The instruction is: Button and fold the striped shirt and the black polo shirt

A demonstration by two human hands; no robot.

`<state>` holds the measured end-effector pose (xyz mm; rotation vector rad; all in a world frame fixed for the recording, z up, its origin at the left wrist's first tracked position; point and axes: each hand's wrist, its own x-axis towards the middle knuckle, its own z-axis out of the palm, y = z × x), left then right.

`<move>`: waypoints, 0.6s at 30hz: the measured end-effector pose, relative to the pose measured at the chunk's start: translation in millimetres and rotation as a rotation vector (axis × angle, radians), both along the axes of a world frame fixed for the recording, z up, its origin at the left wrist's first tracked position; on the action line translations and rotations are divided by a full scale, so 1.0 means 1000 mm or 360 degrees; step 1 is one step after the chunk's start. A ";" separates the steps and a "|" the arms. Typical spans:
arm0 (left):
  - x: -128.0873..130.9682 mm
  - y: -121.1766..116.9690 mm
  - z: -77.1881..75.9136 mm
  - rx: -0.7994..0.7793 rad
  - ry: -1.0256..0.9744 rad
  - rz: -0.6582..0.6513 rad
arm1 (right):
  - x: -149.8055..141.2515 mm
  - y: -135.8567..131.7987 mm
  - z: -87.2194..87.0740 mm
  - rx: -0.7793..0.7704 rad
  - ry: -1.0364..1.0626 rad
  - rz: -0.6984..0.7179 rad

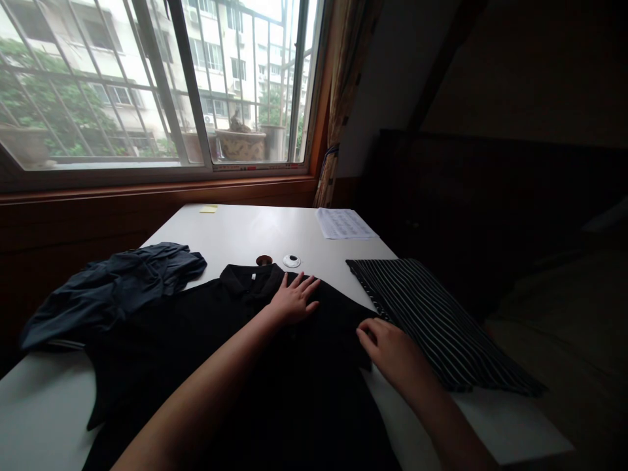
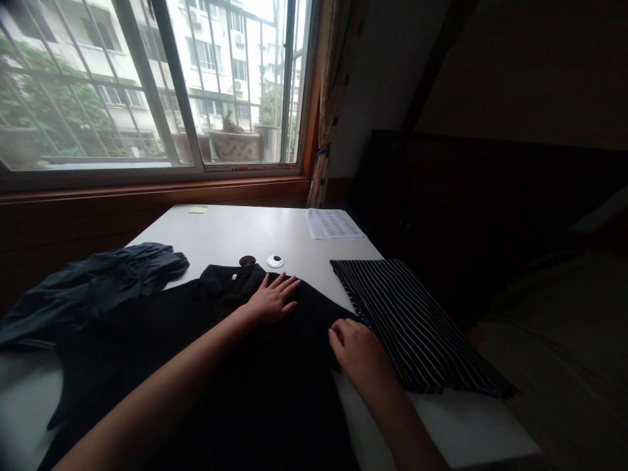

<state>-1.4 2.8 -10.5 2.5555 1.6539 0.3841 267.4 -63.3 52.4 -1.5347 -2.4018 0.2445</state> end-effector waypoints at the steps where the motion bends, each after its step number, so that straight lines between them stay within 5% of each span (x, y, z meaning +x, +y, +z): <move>1: 0.000 0.000 0.000 0.0011 -0.0007 0.0005 | -0.010 0.003 0.003 0.0059 -0.0008 0.0054; 4: -0.002 0.000 -0.001 0.0034 -0.0010 0.0013 | -0.043 0.017 0.000 0.0136 -0.0037 0.0177; 9: -0.005 0.005 -0.002 0.0052 0.0003 0.0035 | -0.083 0.051 -0.039 0.0116 -0.0249 0.0219; 13: -0.008 0.009 -0.003 0.0052 0.0023 0.0023 | -0.079 0.065 -0.062 0.0079 -0.0298 0.0221; 18: -0.009 0.011 -0.004 0.0074 0.0032 0.0023 | -0.061 0.073 -0.070 0.0101 -0.0318 0.0174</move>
